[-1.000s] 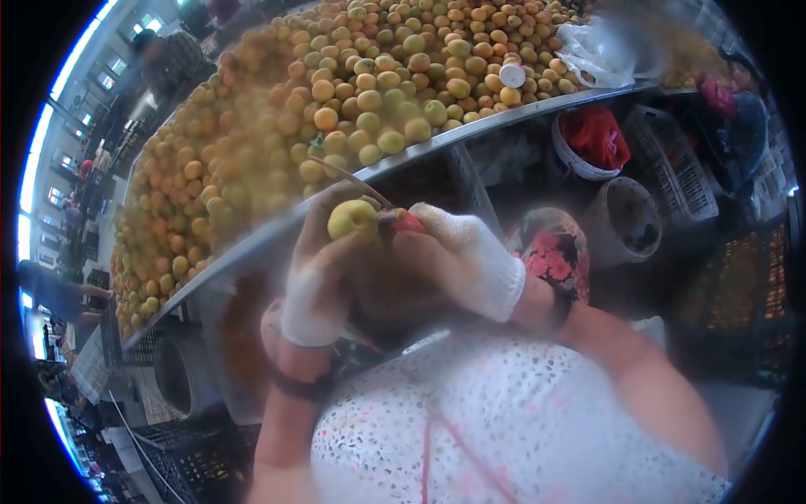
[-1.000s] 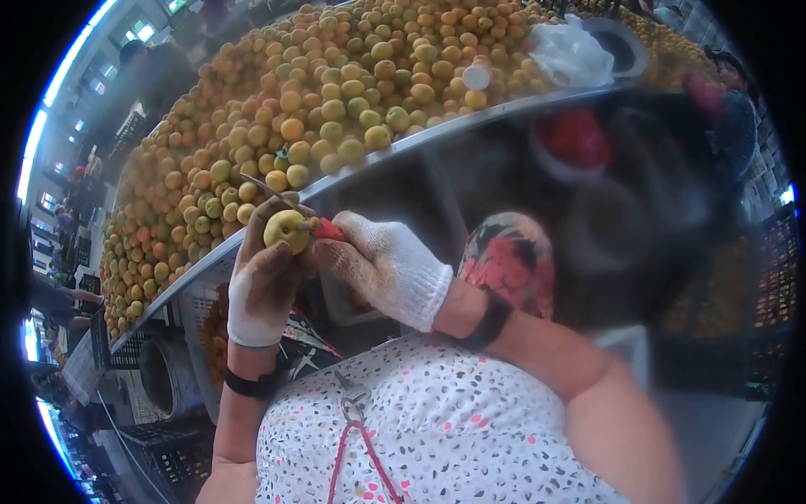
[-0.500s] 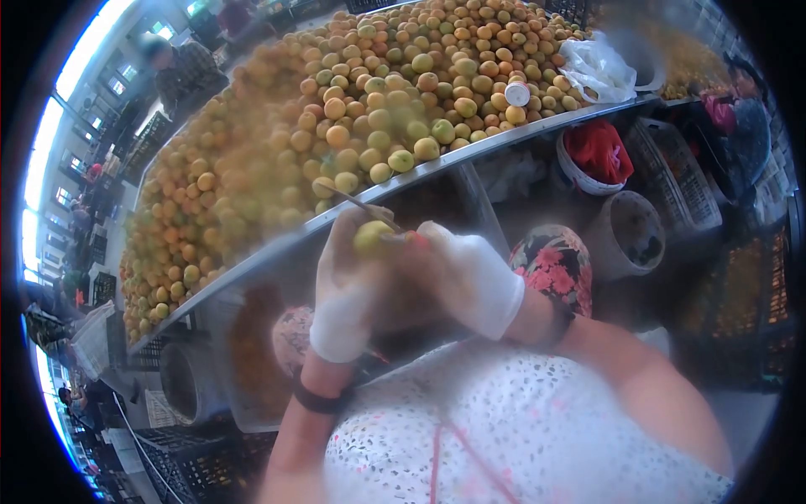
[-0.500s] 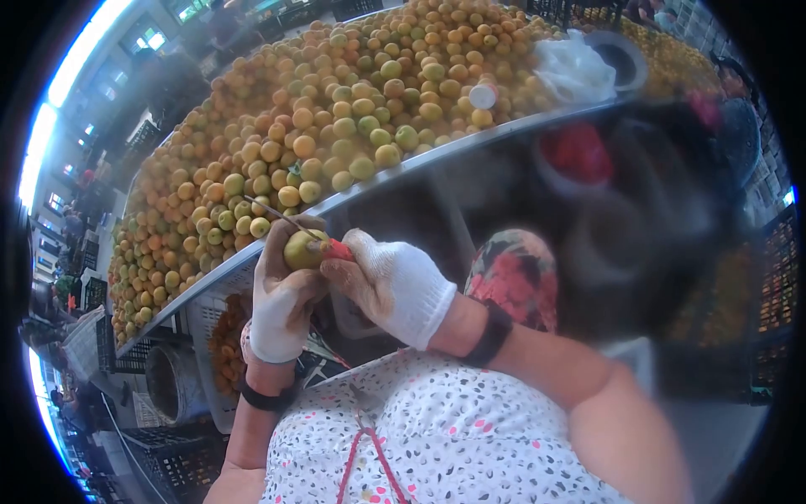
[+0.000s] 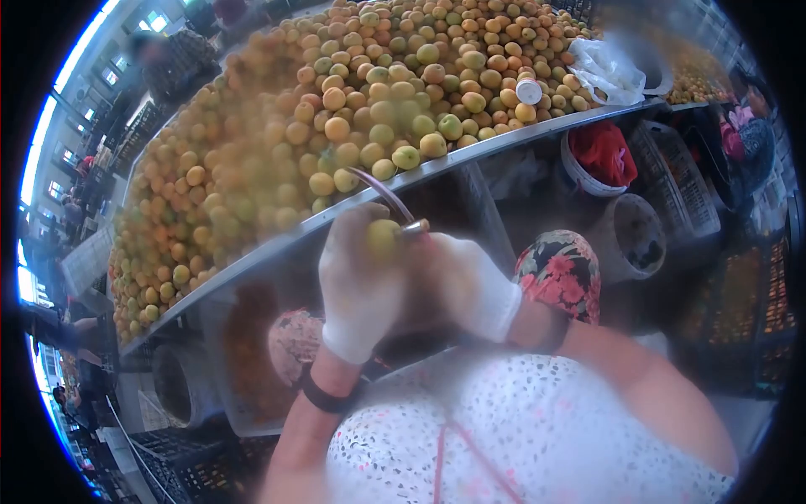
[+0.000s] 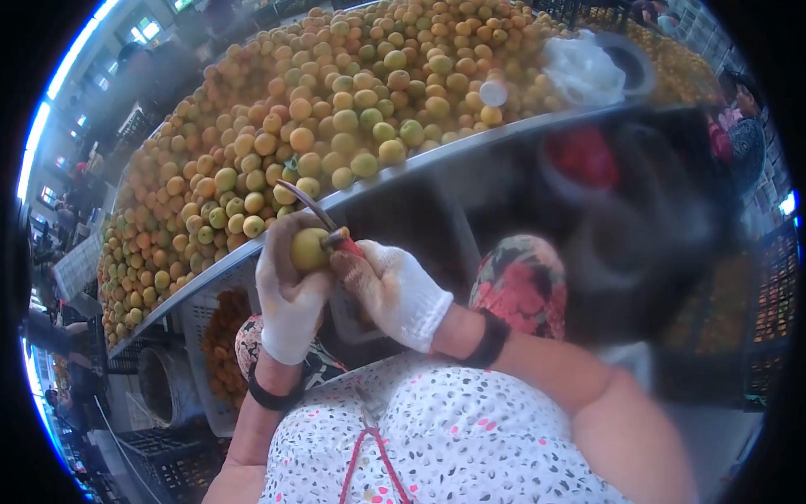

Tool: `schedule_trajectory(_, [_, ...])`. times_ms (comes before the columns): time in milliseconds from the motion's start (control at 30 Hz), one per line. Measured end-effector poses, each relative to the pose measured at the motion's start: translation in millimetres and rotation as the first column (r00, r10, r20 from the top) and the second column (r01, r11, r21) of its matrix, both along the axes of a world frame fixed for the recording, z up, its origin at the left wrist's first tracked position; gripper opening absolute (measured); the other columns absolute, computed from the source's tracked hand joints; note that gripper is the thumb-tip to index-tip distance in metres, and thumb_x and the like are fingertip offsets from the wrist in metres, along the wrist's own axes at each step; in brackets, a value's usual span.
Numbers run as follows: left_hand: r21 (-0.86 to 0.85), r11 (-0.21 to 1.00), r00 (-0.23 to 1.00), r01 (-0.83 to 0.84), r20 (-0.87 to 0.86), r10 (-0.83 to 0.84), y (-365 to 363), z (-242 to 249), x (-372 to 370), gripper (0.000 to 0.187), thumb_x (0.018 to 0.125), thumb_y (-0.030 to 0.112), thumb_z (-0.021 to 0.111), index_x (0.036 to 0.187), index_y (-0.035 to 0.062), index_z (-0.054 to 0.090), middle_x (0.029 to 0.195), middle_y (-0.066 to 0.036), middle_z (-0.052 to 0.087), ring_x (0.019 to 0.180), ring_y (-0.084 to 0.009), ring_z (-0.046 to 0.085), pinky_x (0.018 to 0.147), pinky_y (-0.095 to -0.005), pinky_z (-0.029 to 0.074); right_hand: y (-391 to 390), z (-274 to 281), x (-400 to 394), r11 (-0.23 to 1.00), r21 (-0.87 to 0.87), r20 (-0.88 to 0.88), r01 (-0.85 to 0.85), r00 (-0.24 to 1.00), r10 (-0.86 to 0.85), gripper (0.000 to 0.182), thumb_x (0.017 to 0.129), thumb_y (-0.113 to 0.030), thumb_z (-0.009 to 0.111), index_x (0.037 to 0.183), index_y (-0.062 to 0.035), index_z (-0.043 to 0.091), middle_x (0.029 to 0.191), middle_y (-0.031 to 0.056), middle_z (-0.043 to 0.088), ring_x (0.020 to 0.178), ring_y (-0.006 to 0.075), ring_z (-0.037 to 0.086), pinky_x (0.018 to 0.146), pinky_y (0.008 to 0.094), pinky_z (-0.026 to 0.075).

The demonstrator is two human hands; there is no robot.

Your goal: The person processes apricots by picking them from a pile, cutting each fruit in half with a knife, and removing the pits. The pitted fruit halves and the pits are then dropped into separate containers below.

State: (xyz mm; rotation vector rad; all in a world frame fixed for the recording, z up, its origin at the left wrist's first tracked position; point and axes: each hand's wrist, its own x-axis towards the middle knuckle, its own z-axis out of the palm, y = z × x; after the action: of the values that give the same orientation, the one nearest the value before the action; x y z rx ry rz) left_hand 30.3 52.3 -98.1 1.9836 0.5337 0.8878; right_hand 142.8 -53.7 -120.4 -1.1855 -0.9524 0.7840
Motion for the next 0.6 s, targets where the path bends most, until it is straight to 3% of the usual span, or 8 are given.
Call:
schedule_trajectory(67, [-0.152,0.986,0.998,0.068,0.011,-0.067,5,15,-5,0.053,0.068,-0.007,0.050,0.121,-0.0037,0.051,0.110,-0.009,0.057,0.104,-0.0149,0.056,0.095,-0.0277,0.046,3,0,5,0.984,-0.080,-0.258,-0.160,0.957,0.134,0.039,0.103,-0.043,0.053,0.087,-0.0075,0.054,0.062,-0.0038,0.047,0.050,0.0079,0.045,0.043,0.0258,0.034])
schedule_trajectory(133, [-0.504,0.828,0.968,0.246,0.166,-0.187,11,23,-11,0.055,0.068,-0.002,0.053,0.122,-0.0026,0.052,0.114,-0.011,0.058,0.105,-0.0173,0.058,0.095,-0.0281,0.046,-1,20,17,0.851,-0.170,-0.699,-0.496,0.670,0.250,0.046,0.100,-0.054,0.051,0.080,-0.0122,0.050,0.061,-0.0049,0.042,0.046,0.0054,0.036,0.040,0.0221,0.025])
schedule_trajectory(233, [-0.695,0.591,0.900,0.409,0.414,-0.136,11,17,-14,0.055,0.071,0.003,0.059,0.125,-0.0016,0.052,0.117,-0.012,0.059,0.103,-0.0202,0.059,0.094,-0.0300,0.047,-18,46,9,0.781,-0.031,-0.842,-0.623,0.438,0.316,0.047,0.100,-0.055,0.051,0.081,-0.0114,0.051,0.061,-0.0037,0.043,0.045,0.0055,0.035,0.039,0.0221,0.024])
schedule_trajectory(267, [-0.251,0.931,0.964,0.263,0.115,-0.241,15,20,-19,0.056,0.075,0.009,0.064,0.129,-0.0001,0.051,0.119,-0.014,0.059,0.103,-0.0232,0.060,0.094,-0.0342,0.048,-20,55,8,0.847,-0.034,-0.699,-0.530,0.618,0.359,0.044,0.102,-0.052,0.050,0.084,-0.0109,0.051,0.062,-0.0039,0.043,0.048,0.0050,0.037,0.041,0.0214,0.026])
schedule_trajectory(300, [-0.244,0.934,0.964,0.262,0.117,-0.240,17,19,-23,0.056,0.075,0.009,0.064,0.129,-0.0001,0.051,0.119,-0.014,0.059,0.103,-0.0232,0.060,0.094,-0.0342,0.048,-20,48,8,0.847,-0.030,-0.694,-0.531,0.621,0.365,0.044,0.102,-0.052,0.050,0.084,-0.0109,0.051,0.062,-0.0039,0.043,0.048,0.0050,0.037,0.041,0.0214,0.026])
schedule_trajectory(367, [-0.673,0.506,0.823,0.539,0.547,-0.150,18,23,-24,0.056,0.078,0.011,0.066,0.131,0.0011,0.051,0.120,-0.015,0.058,0.105,-0.0248,0.060,0.093,-0.0384,0.050,-14,39,8,0.958,0.023,-0.283,-0.285,0.917,0.280,0.040,0.103,-0.046,0.050,0.091,-0.0079,0.055,0.066,-0.0040,0.044,0.053,0.0050,0.039,0.046,0.0215,0.032])
schedule_trajectory(433, [-0.667,0.485,0.779,0.566,0.625,-0.050,7,25,-25,0.046,0.082,0.002,0.054,0.127,-0.0045,0.048,0.110,-0.017,0.059,0.097,-0.0256,0.060,0.086,-0.0322,0.050,-26,37,-1,0.973,-0.019,-0.278,-0.232,0.935,0.218,0.032,0.104,-0.036,0.053,0.100,-0.0044,0.059,0.070,-0.0037,0.047,0.058,0.0056,0.043,0.051,0.0227,0.038])
schedule_trajectory(600, [-0.649,0.495,0.782,0.578,0.614,-0.107,-6,32,-28,0.058,0.078,0.013,0.066,0.132,0.0003,0.049,0.115,-0.015,0.057,0.106,-0.0260,0.056,0.096,-0.0372,0.046,-38,35,-6,0.993,-0.078,0.163,-0.084,0.982,0.096,0.017,0.103,-0.019,0.055,0.106,-0.0034,0.059,0.073,0.0030,0.057,0.063,0.0097,0.055,0.055,0.0277,0.046])
